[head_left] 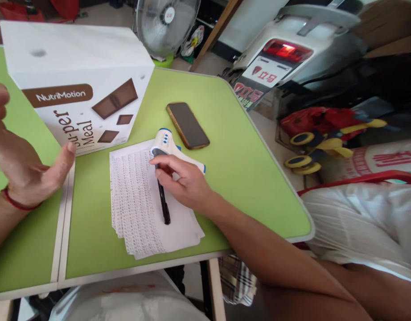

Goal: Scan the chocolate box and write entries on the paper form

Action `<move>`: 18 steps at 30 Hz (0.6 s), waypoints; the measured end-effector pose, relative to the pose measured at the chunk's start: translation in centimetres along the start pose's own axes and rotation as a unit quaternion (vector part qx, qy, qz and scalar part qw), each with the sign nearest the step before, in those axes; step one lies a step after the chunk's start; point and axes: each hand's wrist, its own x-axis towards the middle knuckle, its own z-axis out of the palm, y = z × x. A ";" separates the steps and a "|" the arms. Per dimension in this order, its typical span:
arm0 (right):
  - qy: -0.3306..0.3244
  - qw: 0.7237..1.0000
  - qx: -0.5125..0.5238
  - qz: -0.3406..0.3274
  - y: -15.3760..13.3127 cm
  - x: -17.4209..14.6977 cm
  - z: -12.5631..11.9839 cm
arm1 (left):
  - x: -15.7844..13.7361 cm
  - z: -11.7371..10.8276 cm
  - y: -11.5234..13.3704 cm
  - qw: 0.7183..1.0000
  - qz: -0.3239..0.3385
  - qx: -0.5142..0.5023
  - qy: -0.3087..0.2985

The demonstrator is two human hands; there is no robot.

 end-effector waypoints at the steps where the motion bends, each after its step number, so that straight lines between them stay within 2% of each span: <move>1: 0.014 0.999 0.039 0.006 0.0 0.1 -0.1 | -0.1 0.0 0.4 0.987 0.132 0.032 0.083; 2: 0.022 0.997 0.078 0.013 0.0 0.1 -0.2 | -0.2 0.1 1.1 0.971 0.210 0.042 0.106; 3: 0.027 0.993 0.118 0.015 0.1 0.2 -0.2 | -0.3 0.2 2.0 0.963 0.254 0.047 0.080; 5: 0.030 0.983 0.183 -0.006 0.3 0.3 0.0 | -0.8 0.4 4.1 0.960 0.276 0.037 -0.025; 6: 0.032 0.978 0.205 -0.026 0.4 0.3 0.3 | -1.2 0.5 5.0 0.951 0.282 0.031 -0.123; 8: 0.042 0.971 0.228 -0.065 0.6 0.3 0.9 | -1.8 0.8 6.1 0.921 0.307 0.025 -0.239; 11: 0.065 0.962 0.256 -0.073 0.8 0.0 1.8 | -2.4 1.1 6.2 0.882 0.310 -0.013 -0.355; 14: 0.072 0.956 0.282 -0.033 0.7 -0.3 2.3 | -2.7 1.4 5.5 0.855 0.300 -0.041 -0.420; 18: 0.048 0.960 0.276 0.028 0.7 0.0 2.4 | -3.0 1.6 5.1 0.835 0.292 -0.029 -0.466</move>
